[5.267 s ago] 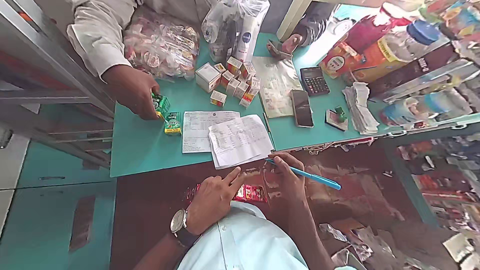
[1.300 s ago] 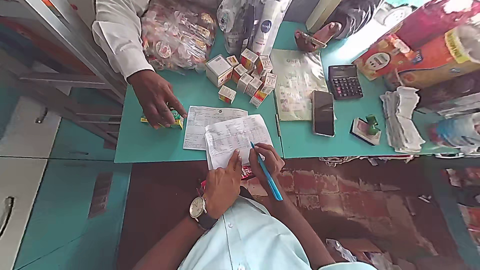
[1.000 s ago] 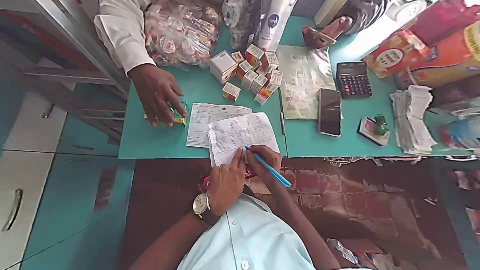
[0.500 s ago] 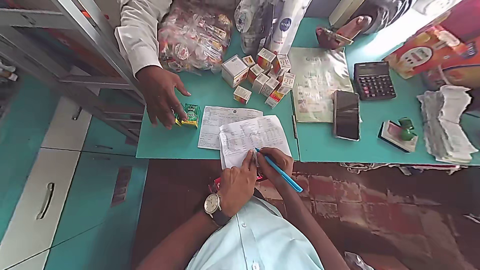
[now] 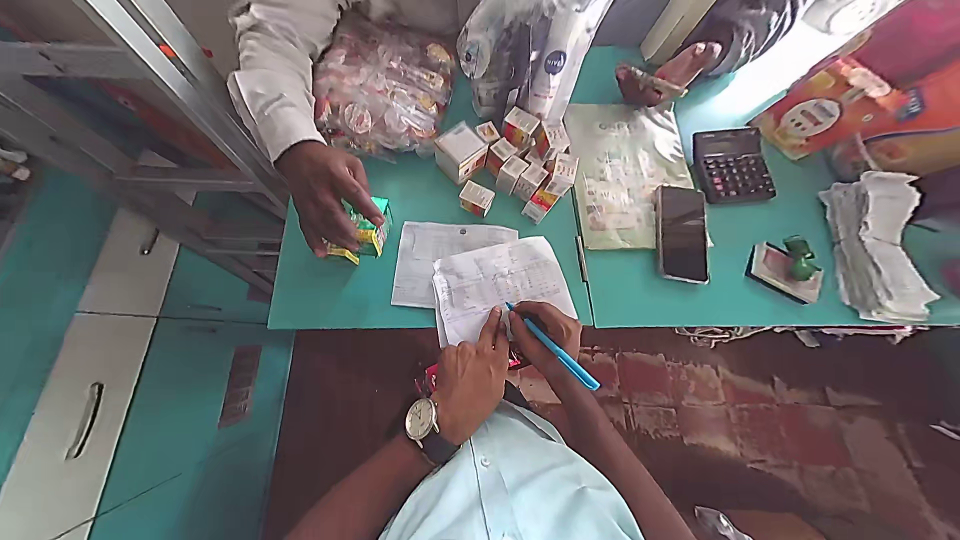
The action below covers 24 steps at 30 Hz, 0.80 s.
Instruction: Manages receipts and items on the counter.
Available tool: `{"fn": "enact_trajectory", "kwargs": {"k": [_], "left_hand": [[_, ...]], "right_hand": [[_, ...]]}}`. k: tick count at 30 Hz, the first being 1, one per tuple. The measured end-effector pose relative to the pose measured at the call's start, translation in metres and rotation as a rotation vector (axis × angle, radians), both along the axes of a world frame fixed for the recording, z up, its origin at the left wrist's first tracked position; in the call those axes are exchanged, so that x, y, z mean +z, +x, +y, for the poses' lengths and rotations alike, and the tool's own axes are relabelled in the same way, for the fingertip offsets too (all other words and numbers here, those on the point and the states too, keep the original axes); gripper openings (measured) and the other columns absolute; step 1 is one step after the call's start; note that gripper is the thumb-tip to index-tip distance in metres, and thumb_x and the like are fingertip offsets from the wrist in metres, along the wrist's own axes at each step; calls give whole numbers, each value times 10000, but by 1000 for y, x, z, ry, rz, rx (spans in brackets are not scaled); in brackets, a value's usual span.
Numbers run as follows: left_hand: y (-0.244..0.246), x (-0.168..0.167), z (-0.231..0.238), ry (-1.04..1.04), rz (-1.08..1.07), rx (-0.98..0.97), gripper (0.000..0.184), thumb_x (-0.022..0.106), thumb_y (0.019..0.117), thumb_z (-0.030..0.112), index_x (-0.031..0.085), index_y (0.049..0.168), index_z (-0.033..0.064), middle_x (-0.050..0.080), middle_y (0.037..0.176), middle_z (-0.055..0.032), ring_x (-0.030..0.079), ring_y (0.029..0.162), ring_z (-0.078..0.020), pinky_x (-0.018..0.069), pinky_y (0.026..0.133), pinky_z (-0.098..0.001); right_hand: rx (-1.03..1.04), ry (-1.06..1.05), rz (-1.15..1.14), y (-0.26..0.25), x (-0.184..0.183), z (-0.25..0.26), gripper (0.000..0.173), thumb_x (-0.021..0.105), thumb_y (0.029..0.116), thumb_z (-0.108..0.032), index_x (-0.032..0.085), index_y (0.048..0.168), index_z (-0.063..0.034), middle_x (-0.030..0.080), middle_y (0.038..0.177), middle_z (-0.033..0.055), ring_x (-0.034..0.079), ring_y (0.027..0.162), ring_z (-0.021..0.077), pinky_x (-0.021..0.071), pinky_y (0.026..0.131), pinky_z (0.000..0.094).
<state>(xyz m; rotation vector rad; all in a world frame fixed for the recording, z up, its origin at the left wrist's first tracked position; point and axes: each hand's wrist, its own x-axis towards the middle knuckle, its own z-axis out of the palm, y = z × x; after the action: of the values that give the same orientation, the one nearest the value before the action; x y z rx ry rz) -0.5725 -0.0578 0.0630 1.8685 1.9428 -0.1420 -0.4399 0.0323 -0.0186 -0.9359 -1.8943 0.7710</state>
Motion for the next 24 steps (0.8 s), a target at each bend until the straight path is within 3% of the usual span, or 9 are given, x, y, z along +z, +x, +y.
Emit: {"fn": "enact_trajectory", "kwargs": {"k": [5, 9, 12, 14, 18, 24], "left_hand": [[-2, 3, -2, 0, -66, 53, 480, 555, 968, 117, 575, 1447, 133, 356, 1660, -40, 725, 788, -315, 562, 647, -512], [-2, 2, 3, -28, -104, 29, 513, 528, 966, 92, 535, 1478, 115, 289, 1690, -14, 718, 789, -288, 560, 630, -480], [-5, 4, -3, 10, -121, 49, 475, 546, 983, 149, 560, 1456, 112, 339, 1669, -33, 726, 819, -308, 559, 661, -511], [-1, -1, -7, 68, -102, 35, 458, 543, 970, 127, 586, 1426, 112, 390, 1642, -43, 728, 774, -307, 561, 636, -505], [-3, -10, -5, 106, -34, 17, 566, 555, 929, 82, 537, 1492, 144, 365, 1656, 6, 697, 678, -250, 538, 575, -453], [-3, -11, -5, 99, 2, -1, 564, 513, 951, 87, 520, 1512, 144, 345, 1665, 24, 679, 672, -226, 515, 566, -420]], "right_hand": [[-5, -15, -35, -2, 4, -3, 222, 678, 898, -217, 752, 932, -10, 742, 843, 89, 699, 749, 117, 582, 690, 289], [-45, 15, -35, -1, 2, 0, 217, 669, 860, -217, 749, 887, -17, 733, 793, 68, 674, 697, 64, 552, 649, 219], [-41, 14, -61, -3, 5, -1, 208, 677, 867, -199, 754, 896, -8, 740, 813, 94, 695, 721, 116, 573, 668, 282], [-28, -6, -76, 3, 6, -3, 175, 687, 878, -169, 756, 916, -12, 743, 837, 94, 699, 740, 121, 581, 687, 286], [4, -16, -26, 2, 2, 3, 139, 690, 866, -136, 754, 891, -15, 737, 813, 81, 684, 716, 93, 566, 659, 252], [47, -40, 33, 3, 2, 4, 133, 668, 856, -103, 734, 883, 10, 726, 807, 80, 663, 691, 52, 555, 640, 197]]}}
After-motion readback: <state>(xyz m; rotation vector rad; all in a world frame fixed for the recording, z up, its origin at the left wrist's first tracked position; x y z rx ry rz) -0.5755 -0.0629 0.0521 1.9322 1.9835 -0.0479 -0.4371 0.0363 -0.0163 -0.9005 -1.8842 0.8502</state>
